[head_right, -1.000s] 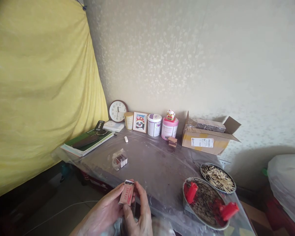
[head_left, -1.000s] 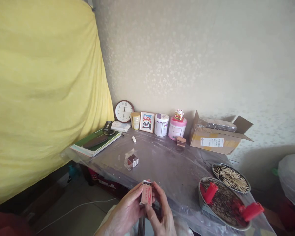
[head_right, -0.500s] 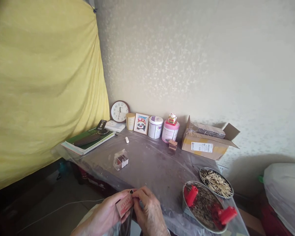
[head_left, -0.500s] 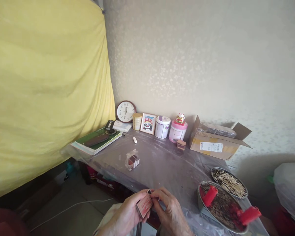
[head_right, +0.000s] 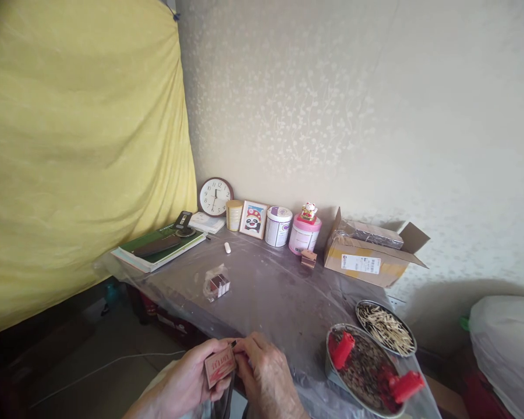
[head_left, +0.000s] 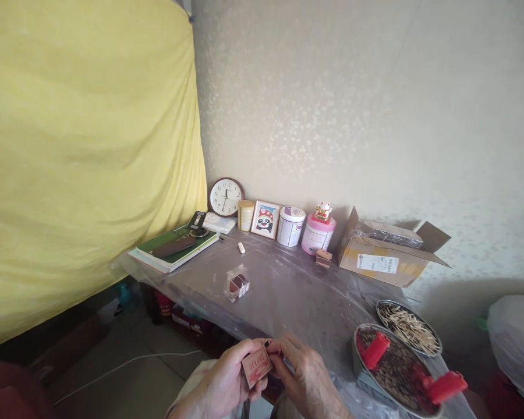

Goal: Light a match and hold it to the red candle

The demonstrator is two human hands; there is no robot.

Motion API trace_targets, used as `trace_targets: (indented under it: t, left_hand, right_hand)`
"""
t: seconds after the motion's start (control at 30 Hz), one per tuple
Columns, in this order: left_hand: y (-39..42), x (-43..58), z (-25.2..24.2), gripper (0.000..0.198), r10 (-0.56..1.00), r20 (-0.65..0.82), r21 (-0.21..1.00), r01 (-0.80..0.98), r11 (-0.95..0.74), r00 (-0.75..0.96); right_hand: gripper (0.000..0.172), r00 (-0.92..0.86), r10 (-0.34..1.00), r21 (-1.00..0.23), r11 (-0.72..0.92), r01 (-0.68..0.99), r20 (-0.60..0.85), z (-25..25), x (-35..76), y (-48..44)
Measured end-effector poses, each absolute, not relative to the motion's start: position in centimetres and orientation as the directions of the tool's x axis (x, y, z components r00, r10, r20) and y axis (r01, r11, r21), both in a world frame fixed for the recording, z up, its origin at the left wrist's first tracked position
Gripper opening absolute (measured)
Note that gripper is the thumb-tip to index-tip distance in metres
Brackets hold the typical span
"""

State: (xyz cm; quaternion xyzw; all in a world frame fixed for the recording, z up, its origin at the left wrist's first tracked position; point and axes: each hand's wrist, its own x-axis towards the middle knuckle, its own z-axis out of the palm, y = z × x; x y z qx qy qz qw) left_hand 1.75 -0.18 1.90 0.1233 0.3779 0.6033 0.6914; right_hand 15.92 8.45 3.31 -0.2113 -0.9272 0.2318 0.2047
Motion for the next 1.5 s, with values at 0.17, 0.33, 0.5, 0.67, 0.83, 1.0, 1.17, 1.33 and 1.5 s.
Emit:
trace_targets:
  t: [0.17, 0.33, 0.5, 0.67, 0.83, 1.0, 1.17, 1.33, 1.5]
  left_hand:
    - [-0.2, 1.8, 2.2, 0.023, 0.930, -0.367, 0.639, -0.731, 0.238, -0.018]
    - [-0.3, 1.9, 2.5, 0.024, 0.921, -0.389, 0.637, -0.727, 0.255, -0.017]
    - [-0.3, 2.0, 2.6, 0.022, 0.915, -0.404, 0.642, -0.719, 0.267, -0.021]
    - [-0.4, 2.0, 2.6, 0.023, 0.920, -0.392, 0.654, -0.710, 0.261, -0.023]
    - [-0.4, 2.0, 2.5, 0.021, 0.924, -0.381, 0.658, -0.710, 0.250, -0.028]
    - [-0.2, 2.0, 2.4, 0.021, 0.926, -0.377, 0.658, -0.708, 0.257, -0.014]
    - [-0.3, 1.9, 2.7, 0.023, 0.928, -0.374, 0.663, -0.700, 0.265, -0.003]
    - [-0.5, 2.0, 3.0, 0.024, 0.924, -0.382, 0.669, -0.695, 0.262, -0.020]
    - [-0.6, 2.2, 3.1, 0.022, 0.915, -0.401, 0.661, -0.704, 0.261, -0.038]
  right_hand:
    - [0.018, -0.835, 0.491, -0.486, 0.809, 0.330, 0.249, 3.5, 16.1, 8.2]
    - [0.015, -0.828, 0.516, -0.500, 0.788, 0.359, 0.220, 4.0, 16.0, 8.1]
    - [0.016, -0.838, 0.502, -0.506, 0.791, 0.345, 0.212, 4.1, 16.0, 8.2]
    - [0.017, -0.839, 0.505, -0.496, 0.792, 0.357, 0.203, 4.1, 16.2, 8.2]
    - [0.015, -0.842, 0.505, -0.508, 0.785, 0.356, 0.190, 4.5, 16.1, 8.2]
    - [0.017, -0.860, 0.467, -0.457, 0.823, 0.337, 0.205, 4.3, 16.0, 8.2]
    - [0.018, -0.859, 0.464, -0.416, 0.840, 0.348, 0.218, 4.1, 16.1, 8.2]
    - [0.020, -0.863, 0.463, -0.396, 0.845, 0.360, 0.204, 4.2, 16.1, 8.2]
    - [0.017, -0.866, 0.467, -0.420, 0.832, 0.362, 0.179, 4.5, 16.3, 8.2]
